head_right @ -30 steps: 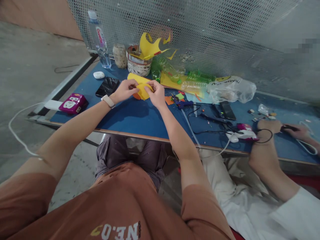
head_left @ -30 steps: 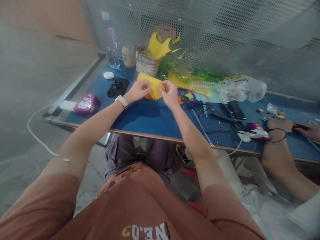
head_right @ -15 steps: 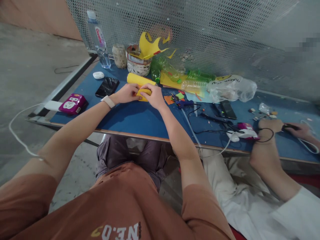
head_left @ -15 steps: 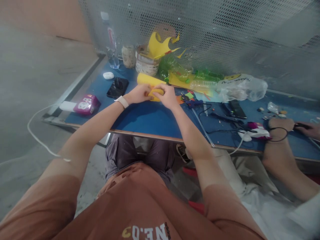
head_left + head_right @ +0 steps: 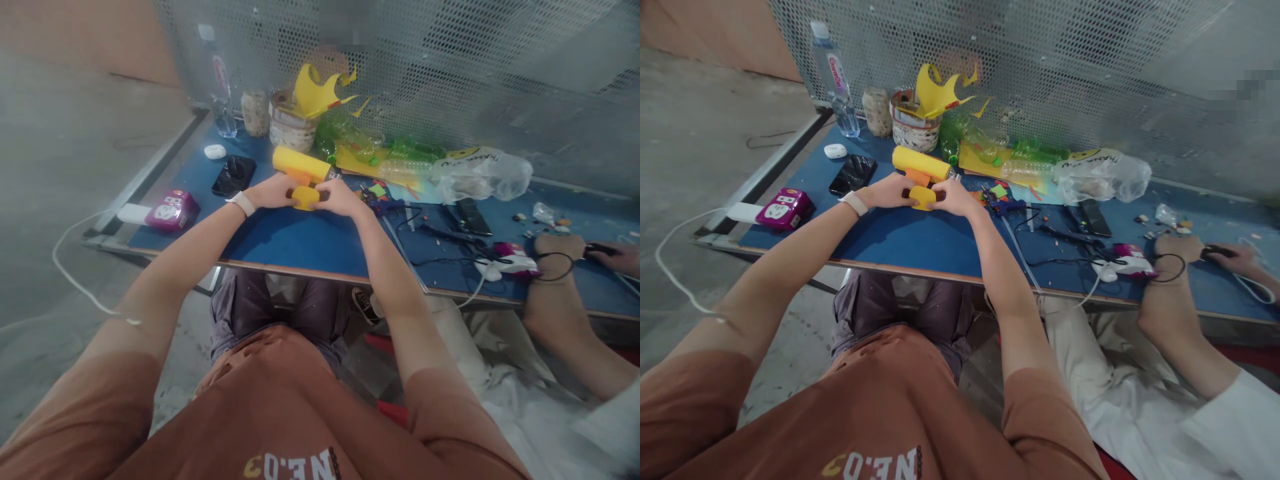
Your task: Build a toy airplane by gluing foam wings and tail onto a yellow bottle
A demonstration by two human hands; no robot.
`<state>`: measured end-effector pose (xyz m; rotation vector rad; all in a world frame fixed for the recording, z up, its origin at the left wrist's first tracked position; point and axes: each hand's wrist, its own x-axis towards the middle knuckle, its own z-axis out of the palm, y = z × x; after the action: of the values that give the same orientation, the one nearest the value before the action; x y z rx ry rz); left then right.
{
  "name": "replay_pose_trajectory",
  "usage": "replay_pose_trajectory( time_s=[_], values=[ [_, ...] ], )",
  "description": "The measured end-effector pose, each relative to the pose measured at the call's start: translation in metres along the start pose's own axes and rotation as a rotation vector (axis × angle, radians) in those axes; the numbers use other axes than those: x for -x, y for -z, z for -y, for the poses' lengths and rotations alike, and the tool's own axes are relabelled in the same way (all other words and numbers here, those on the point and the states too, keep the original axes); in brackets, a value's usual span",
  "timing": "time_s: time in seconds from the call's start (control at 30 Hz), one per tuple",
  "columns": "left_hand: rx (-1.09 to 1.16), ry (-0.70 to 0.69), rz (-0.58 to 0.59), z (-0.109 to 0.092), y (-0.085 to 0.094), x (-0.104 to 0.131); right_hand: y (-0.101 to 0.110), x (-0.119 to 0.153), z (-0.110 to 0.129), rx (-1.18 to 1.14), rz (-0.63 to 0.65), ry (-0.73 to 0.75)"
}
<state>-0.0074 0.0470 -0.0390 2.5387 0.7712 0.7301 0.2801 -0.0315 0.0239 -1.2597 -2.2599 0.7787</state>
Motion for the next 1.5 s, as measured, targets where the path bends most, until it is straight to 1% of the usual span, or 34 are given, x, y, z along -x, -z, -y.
replay_pose_trajectory(
  time_s=[0.1,0.27,0.43,0.67,0.77,0.93,1.07,1.23,1.4,1.5],
  values=[
    [0.019,-0.012,0.001,-0.006,0.002,0.000,-0.004,-0.001,0.001,0.004,0.032,-0.021],
    [0.029,0.002,-0.018,-0.011,0.003,0.000,-0.007,-0.004,0.002,0.017,0.022,-0.063],
    [0.048,0.022,-0.033,-0.011,0.004,-0.001,-0.008,-0.003,0.004,0.047,0.016,-0.077],
    [0.046,0.059,-0.002,-0.004,0.006,-0.001,-0.008,-0.004,0.001,0.037,0.017,-0.063],
    [0.048,0.034,-0.007,-0.005,0.007,-0.001,-0.008,-0.005,-0.002,0.046,0.013,-0.057],
    [0.066,-0.011,-0.016,-0.014,0.009,-0.003,-0.009,-0.005,-0.003,0.048,0.020,-0.069],
    [0.077,-0.016,-0.034,-0.021,0.007,-0.003,-0.009,-0.004,0.002,0.027,0.026,-0.064],
    [0.063,-0.075,-0.049,-0.023,0.006,-0.002,-0.007,-0.001,0.011,0.031,0.022,-0.103],
    [0.034,-0.059,-0.037,-0.022,0.005,-0.002,-0.006,0.000,0.017,0.036,0.027,-0.119],
    [0.032,-0.058,-0.060,-0.023,0.004,-0.002,-0.007,-0.001,0.016,0.034,0.024,-0.118]
  ],
)
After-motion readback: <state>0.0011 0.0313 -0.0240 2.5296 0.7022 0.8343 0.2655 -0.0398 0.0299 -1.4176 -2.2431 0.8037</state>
